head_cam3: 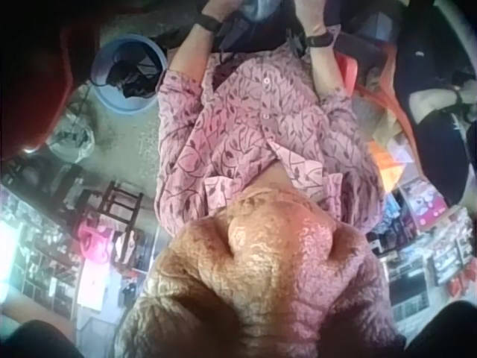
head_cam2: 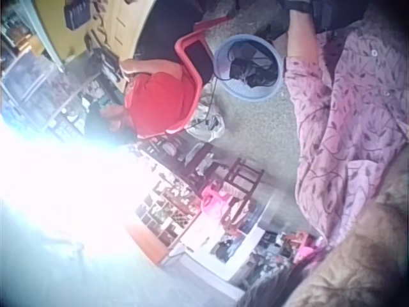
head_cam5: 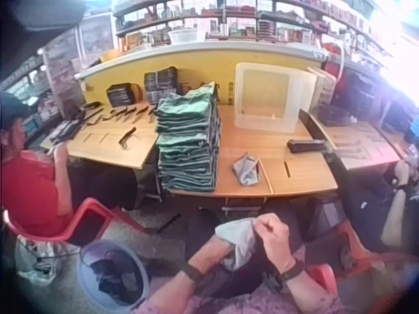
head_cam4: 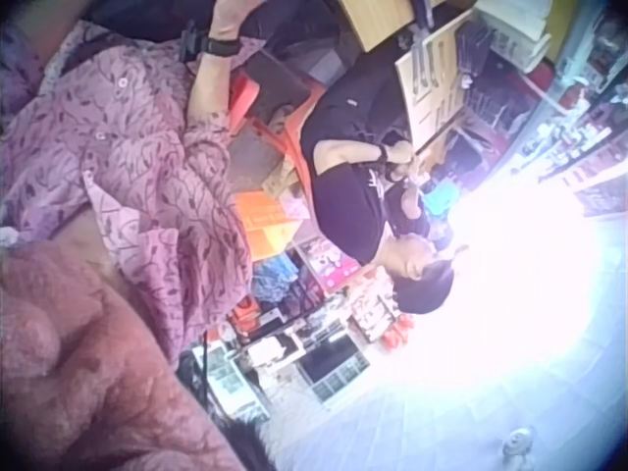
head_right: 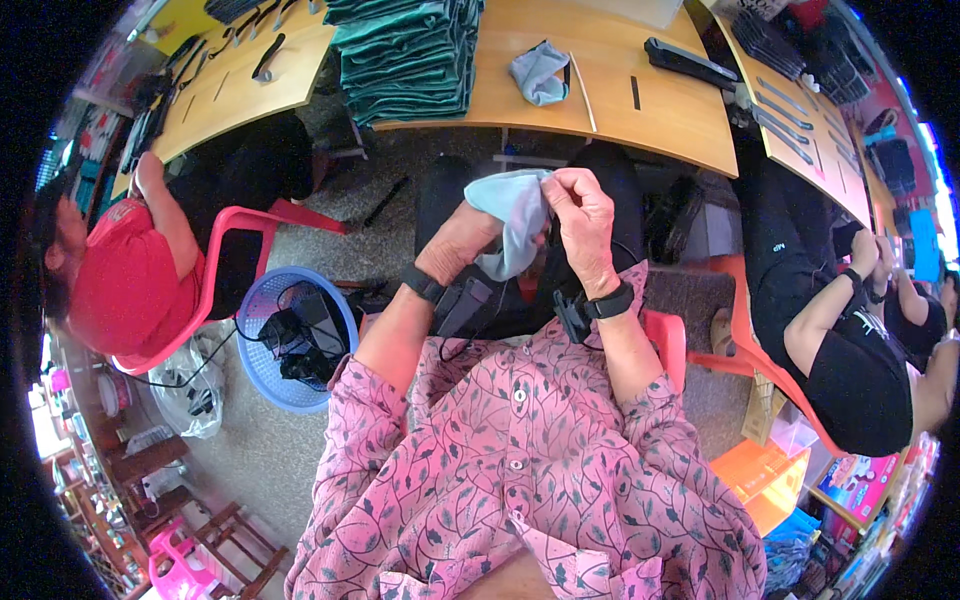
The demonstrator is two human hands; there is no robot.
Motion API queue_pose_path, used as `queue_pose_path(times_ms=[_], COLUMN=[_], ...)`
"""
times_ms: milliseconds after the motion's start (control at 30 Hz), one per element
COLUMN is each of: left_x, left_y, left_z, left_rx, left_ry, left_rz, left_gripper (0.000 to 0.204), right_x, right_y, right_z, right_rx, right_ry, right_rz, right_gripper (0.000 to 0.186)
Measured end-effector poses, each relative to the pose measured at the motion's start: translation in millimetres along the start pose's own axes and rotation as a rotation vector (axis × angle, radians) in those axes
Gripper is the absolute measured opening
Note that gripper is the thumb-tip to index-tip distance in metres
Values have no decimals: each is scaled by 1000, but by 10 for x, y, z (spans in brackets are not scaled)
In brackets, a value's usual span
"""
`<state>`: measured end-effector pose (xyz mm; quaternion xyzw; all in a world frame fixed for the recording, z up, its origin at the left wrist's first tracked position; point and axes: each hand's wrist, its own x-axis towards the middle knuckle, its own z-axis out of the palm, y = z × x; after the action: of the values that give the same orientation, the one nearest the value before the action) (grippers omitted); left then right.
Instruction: The person sits at a table and sews a small green fabric mask using a needle and thread. They manipulate the fabric with both hands, pulling the thread through the material to stitch the edges. The person works on one mask at a time, occasionally adjusting the fabric to continue the sewing process.
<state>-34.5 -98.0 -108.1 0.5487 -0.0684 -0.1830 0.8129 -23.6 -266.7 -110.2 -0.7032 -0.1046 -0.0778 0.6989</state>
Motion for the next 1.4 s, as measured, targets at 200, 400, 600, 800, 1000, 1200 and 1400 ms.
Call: queue_pose_path(times_ms=[200,400,600,800,1000,1200,1400], left_x=[21,89,60,13,37,-18,-76], left_y=[-116,-238,-311,-176,-249,-137,-98], left_z=[80,11,88,114,103,180,271], left_rx=[39,-9,125,-142,-484,-480,-537], left_ry=[205,431,405,183,141,86,-51], left_rz=[99,181,46,-55,0,-38,1], left_gripper=[23,22,23,28,28,34,54], right_x=[5,-151,-164,-83,-6,-37,-44], right_y=[5,-259,-9,181,176,189,130], right_z=[36,226,201,31,2,-38,-65], right_rx=[-22,-303,-368,-156,142,223,409], right_ry=[133,77,121,94,13,-14,-110], right_rz=[51,-159,-156,98,250,258,292], right_gripper=[10,15,6,15,13,13,14])
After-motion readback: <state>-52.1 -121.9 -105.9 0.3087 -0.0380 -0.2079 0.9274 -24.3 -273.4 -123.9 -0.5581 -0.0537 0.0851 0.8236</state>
